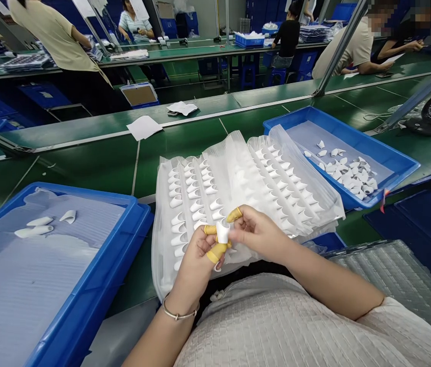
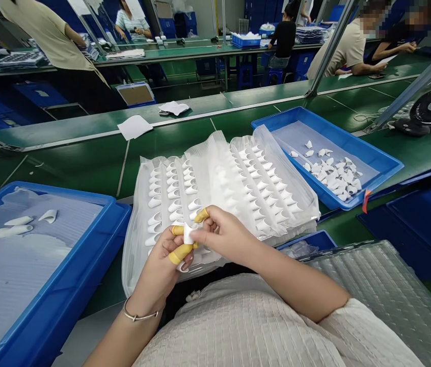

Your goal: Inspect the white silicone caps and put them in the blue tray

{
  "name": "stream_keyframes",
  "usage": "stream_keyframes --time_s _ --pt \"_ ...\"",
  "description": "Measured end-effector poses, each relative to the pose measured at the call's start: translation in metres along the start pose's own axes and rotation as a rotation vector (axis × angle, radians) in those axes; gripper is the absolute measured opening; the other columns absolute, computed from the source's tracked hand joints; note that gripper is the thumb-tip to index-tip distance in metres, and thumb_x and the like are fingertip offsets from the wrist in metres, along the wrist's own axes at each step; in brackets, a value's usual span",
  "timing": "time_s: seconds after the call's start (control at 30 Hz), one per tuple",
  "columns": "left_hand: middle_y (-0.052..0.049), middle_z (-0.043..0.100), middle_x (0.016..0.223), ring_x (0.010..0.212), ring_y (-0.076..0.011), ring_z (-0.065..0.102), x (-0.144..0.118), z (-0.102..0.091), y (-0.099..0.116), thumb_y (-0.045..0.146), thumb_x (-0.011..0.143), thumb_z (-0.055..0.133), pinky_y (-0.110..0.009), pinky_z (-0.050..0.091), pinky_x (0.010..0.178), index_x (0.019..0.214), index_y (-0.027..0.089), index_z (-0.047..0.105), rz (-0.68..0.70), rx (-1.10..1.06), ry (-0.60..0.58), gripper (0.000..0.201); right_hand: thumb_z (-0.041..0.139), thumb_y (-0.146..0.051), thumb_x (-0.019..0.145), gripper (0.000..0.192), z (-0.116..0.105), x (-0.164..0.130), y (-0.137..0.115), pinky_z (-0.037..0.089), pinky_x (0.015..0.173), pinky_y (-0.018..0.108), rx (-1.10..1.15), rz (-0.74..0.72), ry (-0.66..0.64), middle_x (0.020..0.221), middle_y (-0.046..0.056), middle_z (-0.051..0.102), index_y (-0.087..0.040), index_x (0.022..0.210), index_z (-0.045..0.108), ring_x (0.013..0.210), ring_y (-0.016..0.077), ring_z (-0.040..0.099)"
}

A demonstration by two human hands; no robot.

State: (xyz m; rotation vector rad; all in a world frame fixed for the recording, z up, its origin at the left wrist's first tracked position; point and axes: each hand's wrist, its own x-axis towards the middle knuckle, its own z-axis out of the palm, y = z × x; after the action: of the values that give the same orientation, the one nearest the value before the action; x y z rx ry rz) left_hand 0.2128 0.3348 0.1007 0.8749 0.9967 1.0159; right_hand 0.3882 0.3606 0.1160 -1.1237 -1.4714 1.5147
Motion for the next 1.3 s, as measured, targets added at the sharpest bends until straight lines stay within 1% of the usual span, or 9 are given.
stream_keyframes --time_s 0.13,0.23,0.37,0.47,0.67,0.8,1.0,1.2,1.3 --pt "0.007 0.057 0.065 0.046 -0.0035 0.045 0.0 -0.001 0.002 0.034 0.075 0.078 -0.015 0.036 0.043 0.085 0.018 0.051 -0.036 -0.038 -0.042 0.032 0.07 -0.039 0.084 0.024 0.007 0.002 -0.001 0.042 0.059 0.025 -0.039 0.003 -0.038 0.072 -0.004 0.055 -0.02 0.084 0.054 0.065 0.0122 0.053" --pt "0.005 0.059 0.065 0.046 -0.0035 0.044 -0.001 -0.001 0.004 0.035 0.076 0.077 -0.015 0.035 0.042 0.086 0.017 0.054 -0.085 -0.101 -0.052 0.031 0.055 -0.035 0.094 0.023 0.002 0.01 0.003 0.046 0.065 0.027 -0.087 -0.064 0.073 0.071 -0.002 0.058 -0.02 0.077 0.052 0.067 0.0134 0.058" --pt "0.004 0.061 0.069 0.046 -0.0028 0.043 -0.001 0.0 0.007 0.033 0.075 0.078 -0.014 0.034 0.042 0.086 0.017 0.055 -0.122 -0.164 -0.037 0.03 0.052 -0.03 0.096 0.01 -0.009 0.017 0.008 0.047 0.069 0.028 -0.096 -0.112 0.225 0.089 0.001 0.065 -0.022 0.098 0.056 0.08 0.0152 0.063" --pt "0.004 0.061 0.07 0.046 -0.0023 0.042 -0.001 0.001 0.008 0.032 0.074 0.078 -0.014 0.033 0.042 0.085 0.016 0.055 -0.116 -0.184 -0.031 0.03 0.057 -0.029 0.092 0.016 -0.01 0.014 0.004 0.047 0.074 0.029 -0.044 -0.132 0.192 0.099 0.003 0.063 -0.022 0.107 0.059 0.091 0.0165 0.06" --pt "0.007 0.053 0.054 0.045 -0.0042 0.039 -0.002 -0.001 0.007 0.033 0.078 0.074 -0.015 0.033 0.044 0.085 0.018 0.052 -0.115 -0.126 -0.064 0.027 0.072 -0.039 0.083 0.025 0.006 0.004 -0.006 0.039 0.059 0.025 -0.083 -0.025 0.01 0.072 -0.004 0.049 -0.021 0.088 0.056 0.065 0.012 0.047" --pt "0.004 0.059 0.066 0.046 -0.0051 0.042 -0.008 -0.001 0.008 0.038 0.077 0.075 -0.017 0.033 0.043 0.087 0.02 0.052 -0.086 0.015 -0.109 0.031 0.057 -0.041 0.093 0.033 0.002 0.01 -0.001 0.036 0.058 0.025 -0.179 -0.063 0.067 0.066 -0.004 0.046 -0.02 0.071 0.045 0.062 0.0115 0.044" --pt "0.0 0.061 0.078 0.066 -0.0114 0.054 -0.012 0.0 0.012 0.032 0.081 0.069 -0.022 0.045 0.06 0.101 0.02 0.061 0.061 0.463 0.071 0.025 0.048 -0.043 0.097 0.027 -0.014 0.012 0.002 0.04 0.06 0.026 -0.061 -0.005 0.03 0.076 -0.001 0.054 -0.019 0.087 0.055 0.067 0.0129 0.051" --pt "0.0 0.061 0.079 0.069 -0.0144 0.057 -0.011 -0.002 0.006 0.028 0.083 0.063 -0.026 0.045 0.063 0.096 0.021 0.06 0.138 0.738 0.08 0.015 0.074 -0.049 0.079 0.038 -0.001 -0.005 -0.009 0.03 0.053 0.025 -0.321 -0.029 0.007 0.07 -0.005 0.044 -0.021 0.083 0.05 0.061 0.0111 0.04" --pt "0.001 0.059 0.076 0.067 -0.0146 0.055 -0.014 -0.002 0.004 0.027 0.084 0.062 -0.026 0.044 0.063 0.088 0.021 0.059 0.182 0.814 0.061 0.008 0.066 -0.05 0.086 0.04 0.004 -0.004 -0.009 0.028 0.052 0.025 -0.408 -0.044 0.011 0.065 -0.006 0.041 -0.021 0.072 0.042 0.059 0.0109 0.038"
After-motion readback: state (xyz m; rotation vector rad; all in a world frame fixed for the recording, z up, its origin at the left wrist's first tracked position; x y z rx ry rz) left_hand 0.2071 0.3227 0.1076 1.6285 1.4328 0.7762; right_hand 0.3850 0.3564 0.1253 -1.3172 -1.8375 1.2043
